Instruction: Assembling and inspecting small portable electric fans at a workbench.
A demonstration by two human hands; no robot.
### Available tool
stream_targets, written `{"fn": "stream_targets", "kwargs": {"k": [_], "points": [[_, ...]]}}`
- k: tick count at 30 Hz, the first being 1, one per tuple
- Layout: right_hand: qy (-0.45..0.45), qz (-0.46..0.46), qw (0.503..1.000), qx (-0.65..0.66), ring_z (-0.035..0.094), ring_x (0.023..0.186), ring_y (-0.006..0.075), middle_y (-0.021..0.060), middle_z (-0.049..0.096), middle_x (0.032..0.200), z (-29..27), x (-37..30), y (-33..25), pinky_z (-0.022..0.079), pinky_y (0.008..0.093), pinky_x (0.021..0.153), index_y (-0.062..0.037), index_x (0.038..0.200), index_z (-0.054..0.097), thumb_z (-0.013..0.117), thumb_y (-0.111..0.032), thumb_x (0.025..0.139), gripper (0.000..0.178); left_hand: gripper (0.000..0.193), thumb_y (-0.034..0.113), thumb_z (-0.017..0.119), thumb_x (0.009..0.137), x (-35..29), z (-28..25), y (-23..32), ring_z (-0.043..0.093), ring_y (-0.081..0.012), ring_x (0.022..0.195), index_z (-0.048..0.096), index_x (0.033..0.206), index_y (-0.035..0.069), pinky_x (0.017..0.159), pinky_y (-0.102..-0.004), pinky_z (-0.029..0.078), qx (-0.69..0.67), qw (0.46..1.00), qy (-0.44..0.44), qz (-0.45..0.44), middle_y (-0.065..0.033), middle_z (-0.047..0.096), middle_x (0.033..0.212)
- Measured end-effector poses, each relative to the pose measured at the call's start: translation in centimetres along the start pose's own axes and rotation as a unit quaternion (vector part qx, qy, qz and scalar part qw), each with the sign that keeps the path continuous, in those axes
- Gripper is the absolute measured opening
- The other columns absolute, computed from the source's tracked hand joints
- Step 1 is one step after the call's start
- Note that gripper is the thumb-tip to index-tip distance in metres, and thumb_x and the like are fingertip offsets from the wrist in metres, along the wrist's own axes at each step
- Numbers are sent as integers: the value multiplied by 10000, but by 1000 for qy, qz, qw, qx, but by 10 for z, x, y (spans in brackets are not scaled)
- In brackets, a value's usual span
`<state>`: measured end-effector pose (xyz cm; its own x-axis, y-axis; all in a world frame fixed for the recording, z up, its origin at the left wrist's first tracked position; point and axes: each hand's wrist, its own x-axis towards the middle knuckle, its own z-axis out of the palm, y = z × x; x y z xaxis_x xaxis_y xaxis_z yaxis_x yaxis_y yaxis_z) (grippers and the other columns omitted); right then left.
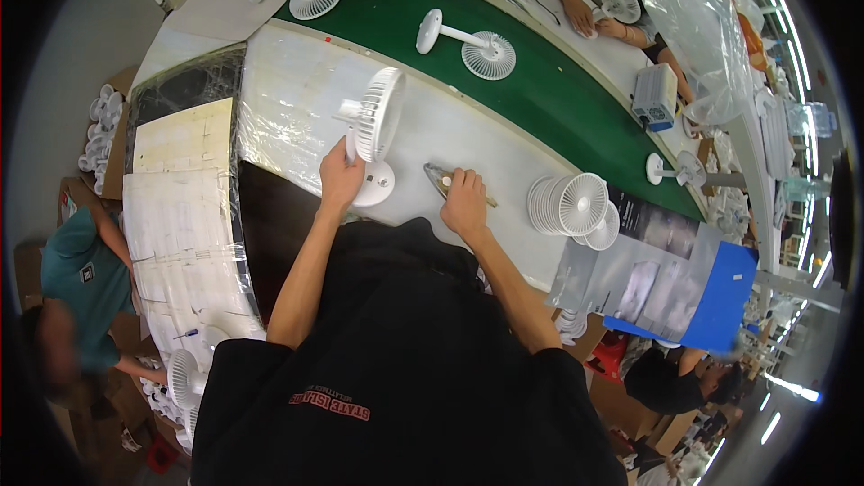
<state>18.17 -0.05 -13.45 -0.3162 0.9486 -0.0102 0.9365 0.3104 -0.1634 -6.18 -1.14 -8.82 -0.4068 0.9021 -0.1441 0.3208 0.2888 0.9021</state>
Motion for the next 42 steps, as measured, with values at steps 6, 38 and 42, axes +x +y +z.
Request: {"fn": "stream_targets", "kwargs": {"k": [6, 38, 42], "points": [[135, -26, 989, -53, 509, 868, 354, 215, 526, 1007, 22, -4, 5, 425, 389, 860, 59, 1141, 494, 548, -41, 726, 430, 281, 83, 559, 838, -14, -13, -33, 620, -281, 825, 628, 1092, -14, 754, -345, 476, -40, 997, 45, -38, -178, 686, 952], [-277, -362, 810, 370, 562, 922, 348, 171, 497, 1108, 92, 69, -468, 485, 371, 826, -38, 1064, 612, 554, 36, 777, 302, 293, -11, 589, 820, -45, -337, -232, 558, -277, 774, 522, 1091, -98, 757, -342, 488, 121, 763, 624, -115, -181, 582, 904], [-225, -362, 827, 367, 574, 914, 353, 178, 497, 1143, 95, 70, -463, 495, 364, 819, -42, 1155, 582, 555, 29, 787, 376, 434, -9, 578, 808, -60, -287, -213, 505, -269, 906, 416, 1208, -49, 843, -356, 446, 72, 733, 635, -231, -178, 499, 1035]]}}
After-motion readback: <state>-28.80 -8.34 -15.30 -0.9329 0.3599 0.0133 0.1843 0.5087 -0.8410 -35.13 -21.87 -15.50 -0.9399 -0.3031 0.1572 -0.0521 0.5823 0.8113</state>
